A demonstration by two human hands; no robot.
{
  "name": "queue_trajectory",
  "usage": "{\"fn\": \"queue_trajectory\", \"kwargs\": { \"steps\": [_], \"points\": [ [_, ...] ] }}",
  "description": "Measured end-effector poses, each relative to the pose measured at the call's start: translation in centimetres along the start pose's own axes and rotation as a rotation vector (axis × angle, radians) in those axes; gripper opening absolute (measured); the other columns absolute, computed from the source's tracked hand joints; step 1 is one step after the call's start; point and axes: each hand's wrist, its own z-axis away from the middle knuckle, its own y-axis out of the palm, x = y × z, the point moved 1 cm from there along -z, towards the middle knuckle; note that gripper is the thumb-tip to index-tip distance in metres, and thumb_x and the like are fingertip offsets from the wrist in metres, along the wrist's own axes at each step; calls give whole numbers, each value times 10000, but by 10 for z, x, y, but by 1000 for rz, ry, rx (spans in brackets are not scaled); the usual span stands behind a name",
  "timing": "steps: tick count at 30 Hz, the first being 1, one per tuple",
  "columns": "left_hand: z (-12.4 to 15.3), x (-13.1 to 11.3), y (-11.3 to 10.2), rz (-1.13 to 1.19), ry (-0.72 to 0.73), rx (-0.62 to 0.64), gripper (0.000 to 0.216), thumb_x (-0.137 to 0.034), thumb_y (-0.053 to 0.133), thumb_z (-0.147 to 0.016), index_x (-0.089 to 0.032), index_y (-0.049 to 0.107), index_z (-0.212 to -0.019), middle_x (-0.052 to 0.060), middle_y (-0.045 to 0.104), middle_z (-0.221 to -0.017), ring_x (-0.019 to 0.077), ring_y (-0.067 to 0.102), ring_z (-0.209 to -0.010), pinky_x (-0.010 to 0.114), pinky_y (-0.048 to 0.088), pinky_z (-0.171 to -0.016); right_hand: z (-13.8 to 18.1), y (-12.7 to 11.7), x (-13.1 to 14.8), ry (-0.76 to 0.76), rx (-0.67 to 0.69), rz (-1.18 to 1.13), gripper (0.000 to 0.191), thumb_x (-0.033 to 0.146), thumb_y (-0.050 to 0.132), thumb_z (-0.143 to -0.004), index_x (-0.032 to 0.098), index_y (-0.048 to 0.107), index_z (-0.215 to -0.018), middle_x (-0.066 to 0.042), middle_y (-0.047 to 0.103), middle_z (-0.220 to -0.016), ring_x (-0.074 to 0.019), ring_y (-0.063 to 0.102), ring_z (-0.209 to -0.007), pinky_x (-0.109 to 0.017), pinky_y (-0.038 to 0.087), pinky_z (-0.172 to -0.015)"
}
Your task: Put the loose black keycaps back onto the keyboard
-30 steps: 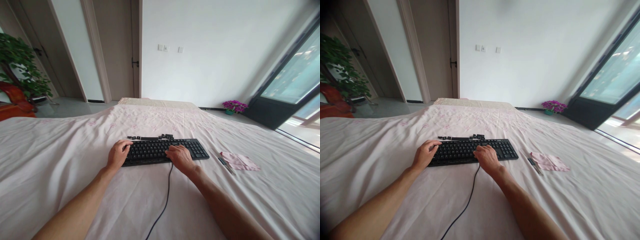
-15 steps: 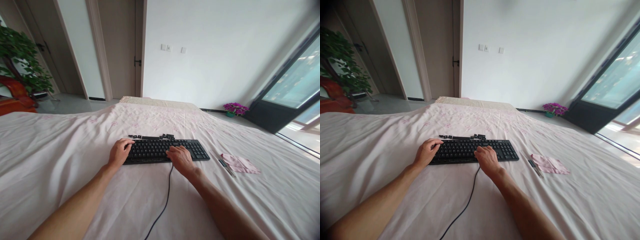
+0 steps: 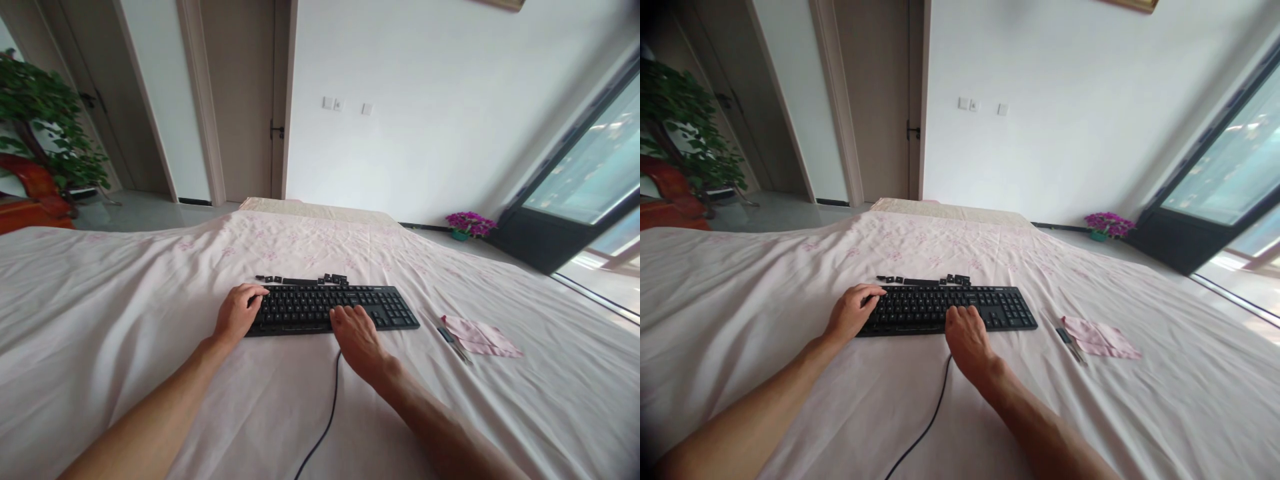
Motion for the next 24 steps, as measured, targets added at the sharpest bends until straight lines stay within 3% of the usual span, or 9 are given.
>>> {"fn": "queue_trajectory", "kwargs": {
  "steps": [4,9,14,19,24],
  "points": [
    [0,1,1,1,-1,-9,210,-179,491,-817,-231,686,-877,16,678,-970,184,606,-945,335,457,-900,0,-2,-6,50,17,-70,330,-11,456,-782,179,620,-996,-79,597,-883,-209,528,-809,-340,318,-734],
    [0,3,3,2,0,-26,221,-171,487,-815,-230,679,-907,27,664,-1000,188,596,-972,342,456,-912,-9,4,-40,163,39,-295,319,169,427,-900,310,640,-1092,-8,647,-837,-153,585,-787,-262,326,-680],
    [-1,5,3,15,-26,-23,223,-173,493,-811,-235,677,-920,26,658,-1017,188,593,-986,350,450,-929,-51,17,-82,413,3,-426,293,332,444,-899,323,668,-1088,2,673,-1038,-175,596,-932,-242,366,-725],
    [-2,3,1,31,-51,-19,221,-176,486,-815,-232,680,-902,26,655,-1011,184,593,-982,349,450,-930,-104,34,-95,433,44,-374,291,315,472,-859,284,717,-1012,-24,673,-1066,-208,528,-1038,-258,345,-817],
    [-3,2,1,34,-53,-16,227,-174,484,-813,-241,684,-897,23,658,-1006,181,598,-978,348,455,-927,-135,49,-94,488,120,-349,272,280,507,-807,218,756,-899,-100,693,-979,-259,498,-1041,-318,324,-844]
  ]
}}
